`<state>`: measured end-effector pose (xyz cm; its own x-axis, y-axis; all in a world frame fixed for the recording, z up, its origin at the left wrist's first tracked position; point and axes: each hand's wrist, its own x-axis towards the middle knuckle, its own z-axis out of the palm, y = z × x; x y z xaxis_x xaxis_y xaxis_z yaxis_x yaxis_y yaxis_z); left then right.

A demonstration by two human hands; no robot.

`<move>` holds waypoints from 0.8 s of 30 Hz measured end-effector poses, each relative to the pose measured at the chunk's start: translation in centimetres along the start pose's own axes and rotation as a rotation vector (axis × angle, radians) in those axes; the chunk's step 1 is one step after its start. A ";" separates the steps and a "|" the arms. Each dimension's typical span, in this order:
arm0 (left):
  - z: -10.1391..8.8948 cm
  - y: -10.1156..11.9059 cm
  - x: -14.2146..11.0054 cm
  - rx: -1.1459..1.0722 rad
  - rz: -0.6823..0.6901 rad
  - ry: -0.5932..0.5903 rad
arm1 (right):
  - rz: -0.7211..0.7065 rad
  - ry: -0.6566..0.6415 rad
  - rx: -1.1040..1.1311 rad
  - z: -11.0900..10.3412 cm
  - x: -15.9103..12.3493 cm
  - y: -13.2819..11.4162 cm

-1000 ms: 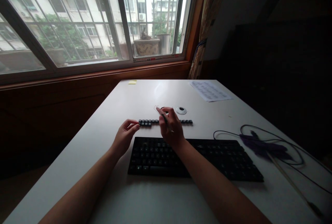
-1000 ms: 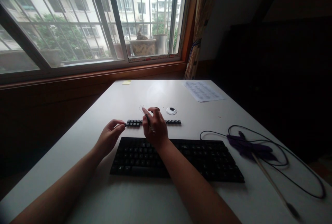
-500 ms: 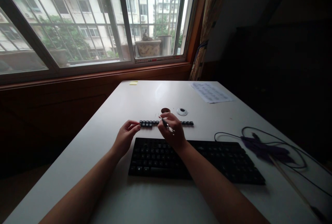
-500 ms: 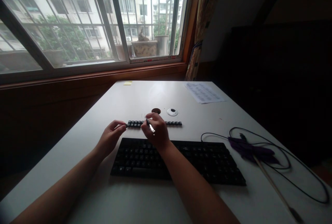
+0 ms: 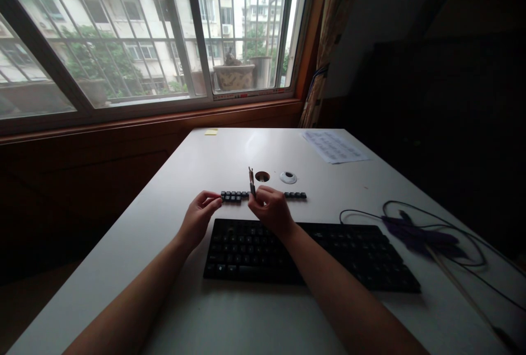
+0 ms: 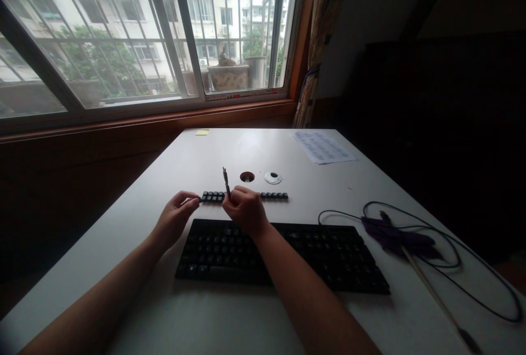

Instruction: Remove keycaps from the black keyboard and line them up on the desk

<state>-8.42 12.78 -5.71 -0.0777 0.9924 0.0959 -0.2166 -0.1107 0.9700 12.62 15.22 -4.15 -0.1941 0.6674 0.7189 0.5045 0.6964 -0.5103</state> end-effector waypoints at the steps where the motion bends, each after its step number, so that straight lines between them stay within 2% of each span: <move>1: 0.0 0.0 0.0 0.003 -0.001 0.005 | 0.007 0.001 0.013 0.0 0.0 0.1; 9: 0.2 0.2 -0.2 0.039 0.008 -0.009 | 0.198 0.042 0.232 0.4 -0.1 -0.1; 16: 0.0 0.0 -0.2 0.102 0.026 -0.037 | 0.175 -0.001 0.205 -0.1 0.3 0.2; 24: 0.0 0.0 -0.3 0.128 0.026 -0.045 | 0.172 0.067 0.193 -0.1 0.3 0.6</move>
<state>-8.40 12.49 -5.75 -0.0370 0.9910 0.1285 -0.0891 -0.1313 0.9873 12.92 15.84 -4.17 -0.0601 0.7656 0.6405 0.3546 0.6162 -0.7032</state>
